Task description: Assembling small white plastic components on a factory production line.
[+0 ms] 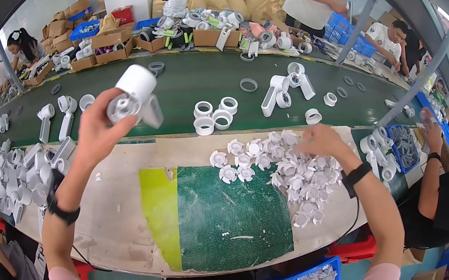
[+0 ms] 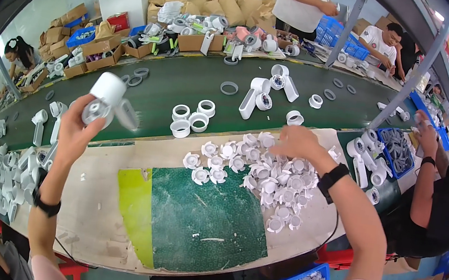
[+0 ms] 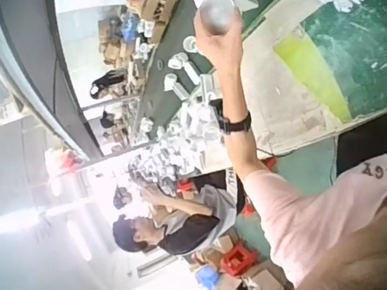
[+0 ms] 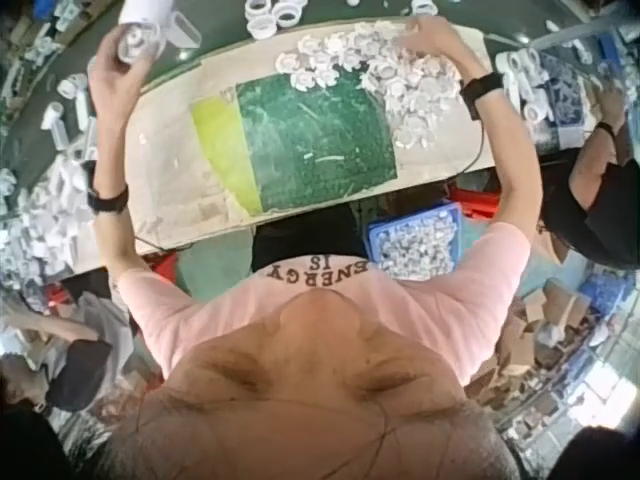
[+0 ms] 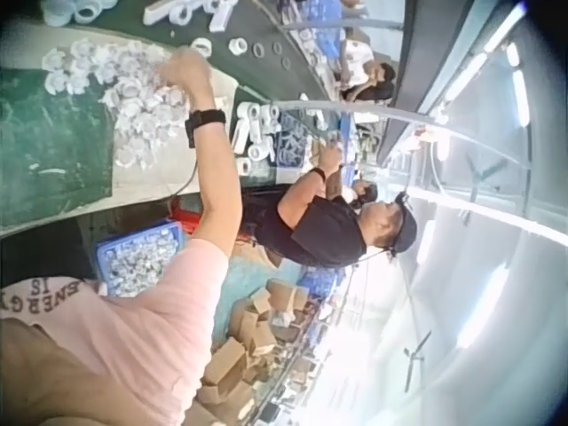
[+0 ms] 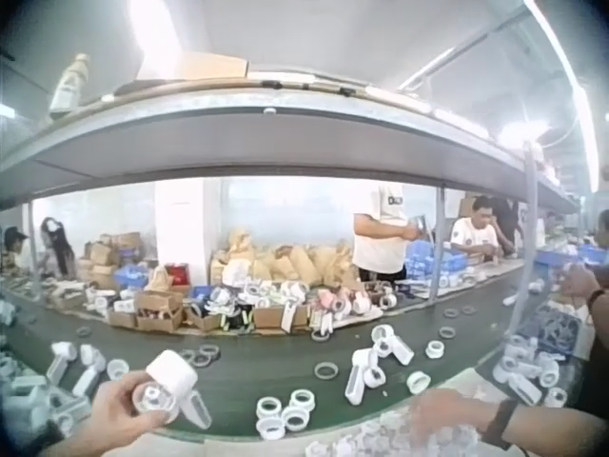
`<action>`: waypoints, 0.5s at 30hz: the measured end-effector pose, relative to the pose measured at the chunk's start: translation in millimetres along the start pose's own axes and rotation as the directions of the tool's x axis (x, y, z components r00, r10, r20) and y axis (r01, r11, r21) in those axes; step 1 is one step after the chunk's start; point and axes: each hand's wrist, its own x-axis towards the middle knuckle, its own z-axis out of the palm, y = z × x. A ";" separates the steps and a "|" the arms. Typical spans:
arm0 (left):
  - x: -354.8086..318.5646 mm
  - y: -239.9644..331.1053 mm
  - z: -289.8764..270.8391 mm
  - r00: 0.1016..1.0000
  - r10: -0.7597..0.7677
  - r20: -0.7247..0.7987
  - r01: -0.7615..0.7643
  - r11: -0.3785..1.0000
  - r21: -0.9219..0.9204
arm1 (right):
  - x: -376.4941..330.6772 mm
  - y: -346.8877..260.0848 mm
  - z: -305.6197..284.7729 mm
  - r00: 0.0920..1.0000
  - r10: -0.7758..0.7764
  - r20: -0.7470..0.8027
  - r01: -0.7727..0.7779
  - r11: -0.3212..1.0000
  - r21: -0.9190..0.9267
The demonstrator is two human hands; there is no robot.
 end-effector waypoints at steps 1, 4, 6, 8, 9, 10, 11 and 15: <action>-9.3 15.6 -6.0 1.000 0.004 0.002 -0.004 1.000 -0.009 | -0.6 -1.5 2.1 0.984 0.045 -0.173 -0.030 0.995 0.092; -38.0 66.1 -16.3 0.990 -0.050 0.129 0.066 0.989 -0.130 | 19.0 10.0 23.8 0.940 -0.108 -0.322 0.146 0.985 0.096; -56.2 75.3 -12.1 0.953 -0.039 0.302 0.053 0.998 -0.038 | 24.9 19.1 35.8 0.960 -0.131 -0.247 0.152 0.986 0.066; -78.3 84.5 0.9 0.873 -0.103 0.477 0.108 0.994 0.017 | 21.6 11.3 37.1 0.974 -0.164 -0.157 0.172 0.984 0.041; -92.6 80.5 9.9 0.854 -0.118 0.506 0.123 0.992 0.024 | 16.3 -0.2 29.6 0.986 -0.133 -0.102 0.135 0.991 0.015; -105.3 72.6 21.8 0.834 -0.130 0.537 0.137 0.990 0.028 | 14.3 -7.8 26.0 0.994 -0.096 -0.048 0.096 0.995 -0.015; -113.0 65.9 36.0 0.827 -0.098 0.553 0.100 0.995 0.026 | 13.4 -4.0 26.2 0.995 -0.089 -0.042 0.088 0.996 -0.017; -134.4 57.9 70.3 0.815 -0.091 0.573 0.128 0.992 -0.025 | 7.6 19.8 31.4 0.989 -0.147 -0.030 0.149 0.987 0.059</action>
